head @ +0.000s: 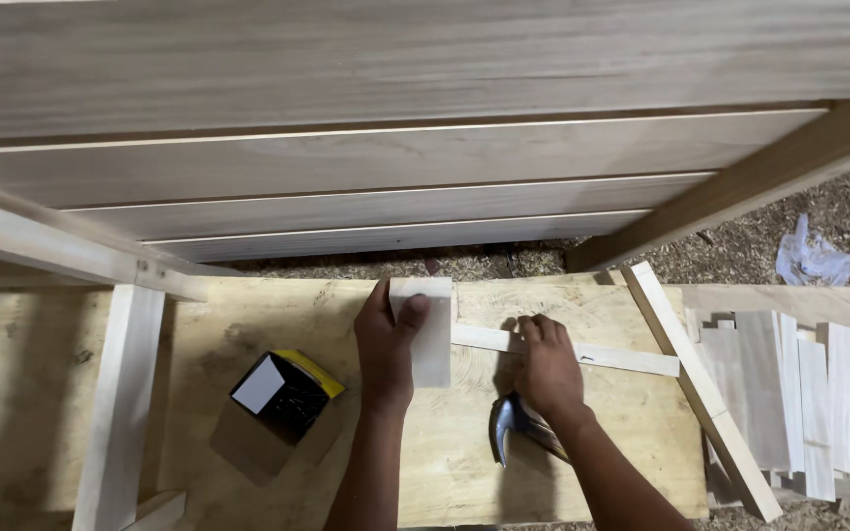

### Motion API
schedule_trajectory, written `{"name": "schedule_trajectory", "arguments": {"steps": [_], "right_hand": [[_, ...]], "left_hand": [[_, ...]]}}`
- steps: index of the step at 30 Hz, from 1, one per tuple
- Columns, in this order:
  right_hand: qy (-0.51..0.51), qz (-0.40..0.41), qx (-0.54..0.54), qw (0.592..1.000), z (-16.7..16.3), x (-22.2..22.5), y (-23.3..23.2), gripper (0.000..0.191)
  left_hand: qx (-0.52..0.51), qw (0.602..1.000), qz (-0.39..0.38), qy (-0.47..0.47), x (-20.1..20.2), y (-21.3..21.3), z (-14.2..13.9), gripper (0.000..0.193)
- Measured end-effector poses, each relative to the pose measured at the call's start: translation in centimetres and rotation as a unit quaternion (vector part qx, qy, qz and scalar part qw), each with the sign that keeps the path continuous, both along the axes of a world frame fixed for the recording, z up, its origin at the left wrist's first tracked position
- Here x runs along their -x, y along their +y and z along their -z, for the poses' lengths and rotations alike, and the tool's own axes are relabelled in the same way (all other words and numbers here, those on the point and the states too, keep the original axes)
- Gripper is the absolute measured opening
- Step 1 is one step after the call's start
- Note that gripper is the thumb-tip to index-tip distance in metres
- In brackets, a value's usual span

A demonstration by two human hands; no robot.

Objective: The person assembles a wooden chair by hammering nails into small wooden slats and attaching them to the chair frame. They repeatedly position slats, insert nails, and strike them with a hammer to secure the pieces.

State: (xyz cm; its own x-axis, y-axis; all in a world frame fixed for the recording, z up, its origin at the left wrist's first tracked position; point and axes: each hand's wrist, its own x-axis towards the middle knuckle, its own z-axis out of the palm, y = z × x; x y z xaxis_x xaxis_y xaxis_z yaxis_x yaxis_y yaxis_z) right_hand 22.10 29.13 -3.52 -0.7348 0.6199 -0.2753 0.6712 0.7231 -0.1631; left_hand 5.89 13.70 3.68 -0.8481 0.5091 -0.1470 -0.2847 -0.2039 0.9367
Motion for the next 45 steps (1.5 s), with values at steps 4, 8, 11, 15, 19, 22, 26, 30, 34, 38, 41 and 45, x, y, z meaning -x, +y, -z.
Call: {"name": "schedule_trajectory", "arguments": {"steps": [4, 8, 11, 15, 19, 22, 26, 30, 34, 38, 41, 45], "right_hand": [[-0.020, 0.105, 0.027, 0.994, 0.5, -2.2, 2.2, 0.069], [0.024, 0.097, -0.008, 0.995, 0.8, -6.9, 5.7, 0.064], [0.029, 0.070, -0.004, 0.997, 1.9, -9.2, 7.0, 0.055], [-0.028, 0.056, -0.007, 0.998, 3.2, -9.7, 7.4, 0.046], [-0.046, -0.010, -0.003, 0.999, 1.6, -8.6, 7.4, 0.043], [-0.043, 0.025, 0.075, 0.996, -1.6, -7.2, 6.9, 0.037], [0.000, 0.010, 0.058, 0.998, -7.0, -3.5, 5.8, 0.034], [0.064, 0.046, 0.067, 0.995, -13.0, 0.3, 5.1, 0.033], [0.191, -0.001, 0.032, 0.981, -18.3, 2.1, 5.0, 0.028], [0.240, -0.056, 0.027, 0.969, -21.1, 2.5, 4.2, 0.039], [0.215, -0.058, 0.014, 0.975, -21.5, 2.4, 3.5, 0.034], [0.240, -0.102, -0.006, 0.965, -21.0, 2.0, 3.1, 0.041]], "left_hand": [[-0.030, 0.999, 0.002, -0.017, 0.0, -0.8, 1.1, 0.049], [-0.043, 0.998, 0.006, -0.042, -0.3, -0.5, 1.6, 0.045], [-0.020, 0.999, 0.026, -0.008, -0.6, 0.1, 1.5, 0.040], [0.001, 0.999, 0.042, -0.005, -1.1, 0.7, 1.1, 0.039], [-0.002, 0.999, 0.051, -0.013, -1.4, 1.2, 0.9, 0.041], [0.005, 0.998, 0.063, 0.019, -1.6, 1.8, 0.9, 0.042], [-0.011, 0.994, 0.095, 0.047, -2.1, 3.2, 0.6, 0.046], [-0.003, 0.987, 0.135, 0.081, -2.7, 4.5, -0.4, 0.048], [0.012, 0.978, 0.168, 0.120, -3.5, 5.2, -1.8, 0.048], [-0.054, 0.975, 0.197, 0.082, -3.9, 5.9, -2.5, 0.048], [-0.042, 0.975, 0.200, 0.089, -4.0, 6.3, -2.2, 0.041], [-0.062, 0.977, 0.194, 0.067, -4.2, 6.3, -1.7, 0.035]]}}
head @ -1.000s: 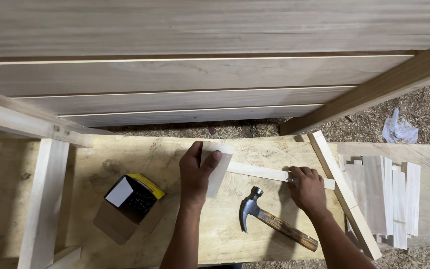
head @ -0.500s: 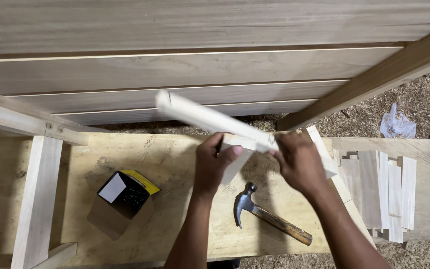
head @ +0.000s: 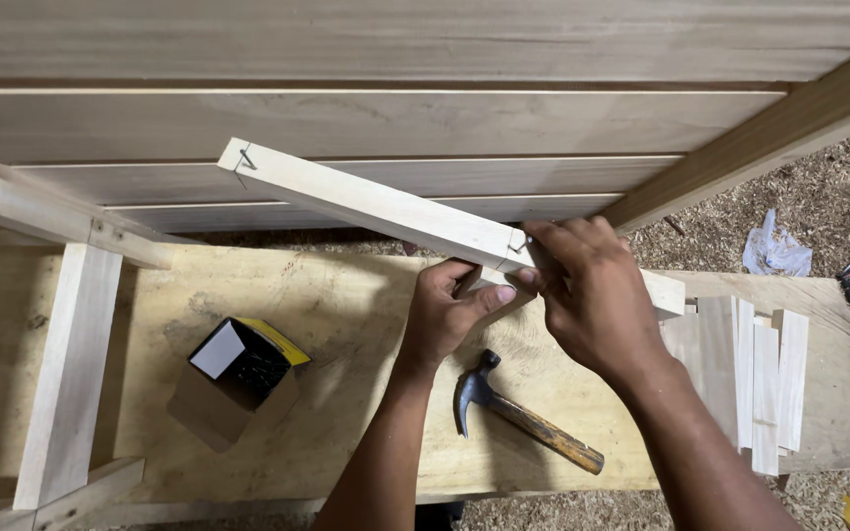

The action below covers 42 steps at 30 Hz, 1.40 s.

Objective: The person assembles a wooden chair by hammering nails into small wooden slats and attaching them to the chair frame. They repeatedly position slats, insert nails, and strike them with a hammer to secure the pieces.

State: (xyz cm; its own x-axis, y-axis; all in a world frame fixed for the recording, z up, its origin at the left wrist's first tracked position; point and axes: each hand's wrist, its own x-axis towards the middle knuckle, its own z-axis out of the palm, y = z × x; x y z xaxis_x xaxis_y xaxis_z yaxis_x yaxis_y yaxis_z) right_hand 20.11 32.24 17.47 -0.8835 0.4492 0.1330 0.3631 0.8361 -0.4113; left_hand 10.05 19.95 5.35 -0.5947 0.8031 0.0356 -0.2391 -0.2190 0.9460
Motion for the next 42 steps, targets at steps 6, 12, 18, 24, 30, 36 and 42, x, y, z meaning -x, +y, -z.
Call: {"name": "schedule_trajectory", "arguments": {"steps": [6, 12, 18, 24, 30, 36, 42], "right_hand": [[-0.077, 0.049, 0.037, 0.995, 0.8, -0.4, -0.2, 0.047], [-0.186, -0.007, 0.003, 0.983, -1.4, -0.8, 0.9, 0.066], [-0.187, 0.012, 0.137, 0.973, -2.2, -0.5, 0.6, 0.062], [-0.149, 0.008, 0.140, 0.979, -1.8, -0.4, 0.7, 0.064], [-0.135, -0.013, 0.134, 0.982, -2.0, 0.1, 0.5, 0.059], [-0.157, 0.002, 0.146, 0.977, -2.3, 0.3, 0.2, 0.059], [-0.161, -0.006, 0.103, 0.981, -2.3, 0.5, 0.1, 0.062]], "left_hand": [[0.014, 1.000, -0.002, -0.003, 0.0, -0.4, -0.1, 0.030], [0.022, 0.999, 0.005, -0.029, 0.4, -0.8, -0.2, 0.032], [0.007, 0.999, 0.014, -0.039, 1.0, -1.0, 0.8, 0.033], [-0.013, 0.996, 0.032, -0.088, 1.4, -1.4, 1.6, 0.032], [-0.026, 0.995, 0.032, -0.093, 1.2, -1.2, 1.8, 0.031], [-0.007, 0.997, 0.032, -0.063, 1.2, -1.3, 2.2, 0.030], [0.026, 0.998, 0.026, -0.042, 1.4, -1.4, -0.1, 0.033]]}}
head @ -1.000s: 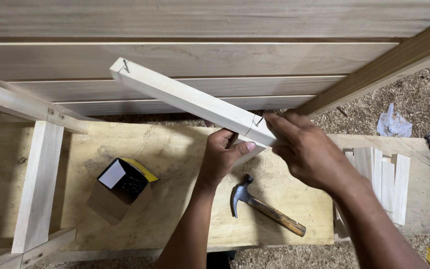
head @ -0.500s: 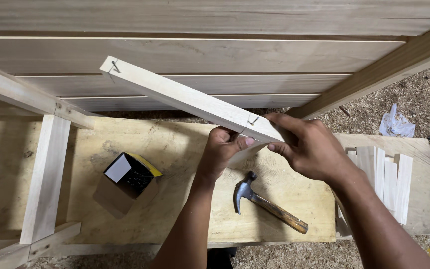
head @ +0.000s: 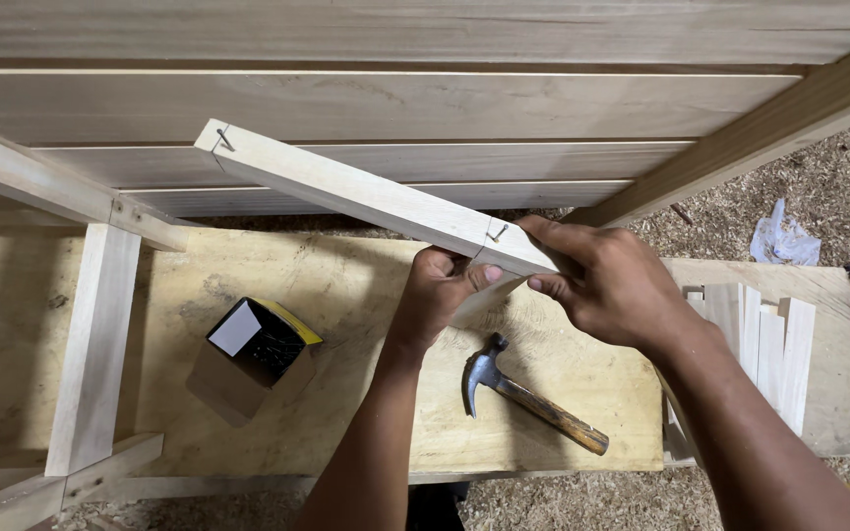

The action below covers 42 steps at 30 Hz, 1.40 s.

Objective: The person assembles a wooden chair by hammering nails into small wooden slats and attaching them to the chair frame. They repeatedly position slats, insert nails, and strike them with a hammer to secure the pieces.

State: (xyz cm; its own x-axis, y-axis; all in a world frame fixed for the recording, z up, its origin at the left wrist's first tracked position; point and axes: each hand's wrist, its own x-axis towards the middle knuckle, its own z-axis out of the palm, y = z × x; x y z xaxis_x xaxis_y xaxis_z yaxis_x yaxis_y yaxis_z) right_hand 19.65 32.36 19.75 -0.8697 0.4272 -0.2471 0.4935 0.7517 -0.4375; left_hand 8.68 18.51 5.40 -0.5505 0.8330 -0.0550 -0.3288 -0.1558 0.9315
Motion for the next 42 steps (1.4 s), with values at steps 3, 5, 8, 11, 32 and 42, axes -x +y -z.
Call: {"name": "schedule_trajectory", "arguments": {"steps": [3, 5, 8, 11, 32, 42], "right_hand": [[-0.023, 0.008, -0.003, 1.000, 0.0, 0.2, 0.2, 0.062], [-0.017, 0.002, -0.001, 1.000, 0.0, 0.2, 0.4, 0.061], [0.000, -0.013, -0.001, 1.000, 0.0, 0.3, 0.8, 0.058], [0.011, -0.024, -0.002, 1.000, 0.0, 0.4, 1.0, 0.054], [0.362, 0.309, 0.093, 0.875, 10.3, -4.3, -6.5, 0.035], [0.242, 0.234, 0.432, 0.837, 15.4, 0.0, -3.4, 0.046]], "left_hand": [[0.125, 0.991, 0.014, 0.055, 0.5, -0.6, -2.5, 0.035], [0.272, 0.956, 0.048, 0.096, 1.0, -1.5, -4.5, 0.040], [0.352, 0.707, 0.130, 0.600, 1.9, -3.9, -7.6, 0.029], [0.296, 0.756, -0.007, 0.583, 3.0, -4.0, -10.4, 0.025], [0.332, 0.679, 0.369, 0.541, 8.6, 3.0, -13.4, 0.027], [0.335, 0.701, 0.325, 0.540, 8.5, 2.2, -13.6, 0.032]]}}
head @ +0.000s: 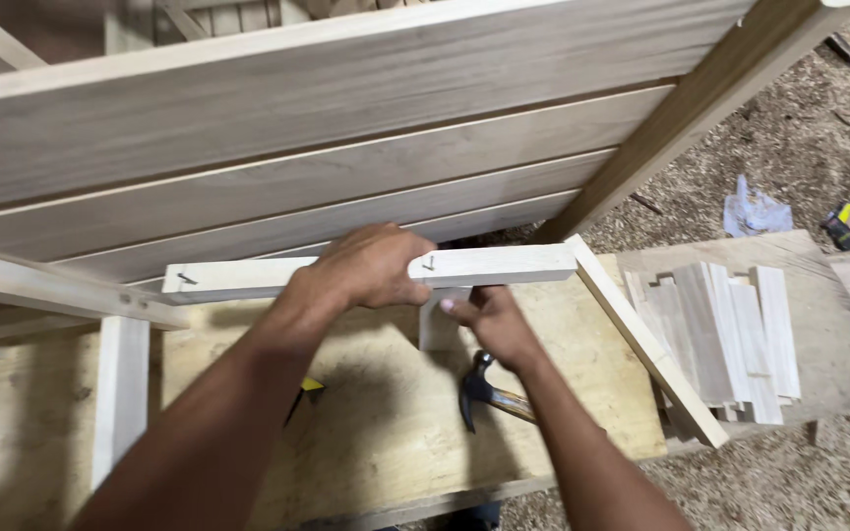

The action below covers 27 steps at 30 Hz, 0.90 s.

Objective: The person assembles a wooden chair by hammering nails into small wooden slats and attaching them to the chair frame. They repeatedly position slats, insert nails, and strike them with a hammer to secure the pieces.

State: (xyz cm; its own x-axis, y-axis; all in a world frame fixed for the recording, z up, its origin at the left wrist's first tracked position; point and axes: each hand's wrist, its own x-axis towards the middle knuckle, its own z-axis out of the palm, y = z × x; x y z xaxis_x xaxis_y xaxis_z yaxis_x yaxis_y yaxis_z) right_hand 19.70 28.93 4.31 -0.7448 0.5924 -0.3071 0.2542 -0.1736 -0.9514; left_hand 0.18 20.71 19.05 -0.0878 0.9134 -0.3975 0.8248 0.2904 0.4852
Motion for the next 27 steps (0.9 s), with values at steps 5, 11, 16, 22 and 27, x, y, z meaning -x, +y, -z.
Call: {"name": "schedule_trajectory", "arguments": {"steps": [5, 11, 16, 22, 27], "right_hand": [[0.033, -0.054, -0.063, 0.996, -1.2, 0.7, 3.6, 0.050], [-0.146, -0.054, -0.072, 0.985, -3.3, 2.0, 7.2, 0.056], [-0.158, -0.063, -0.074, 0.983, -3.2, 2.7, 7.7, 0.055], [-0.038, -0.066, -0.055, 0.996, -1.5, 2.0, 7.4, 0.055], [0.076, -0.021, 0.013, 0.997, -0.5, 1.5, 7.0, 0.055]], "left_hand": [[-0.038, 0.999, -0.017, -0.006, -0.3, 0.9, -0.8, 0.033], [0.008, 0.996, -0.083, 0.010, 0.0, 2.7, -2.2, 0.029], [0.035, 0.995, -0.091, 0.022, -0.4, 3.4, -1.5, 0.025], [0.017, 0.998, -0.064, 0.021, -0.3, 3.4, -0.7, 0.028], [0.051, 0.997, -0.053, 0.026, -0.2, 3.9, -1.1, 0.035]]}}
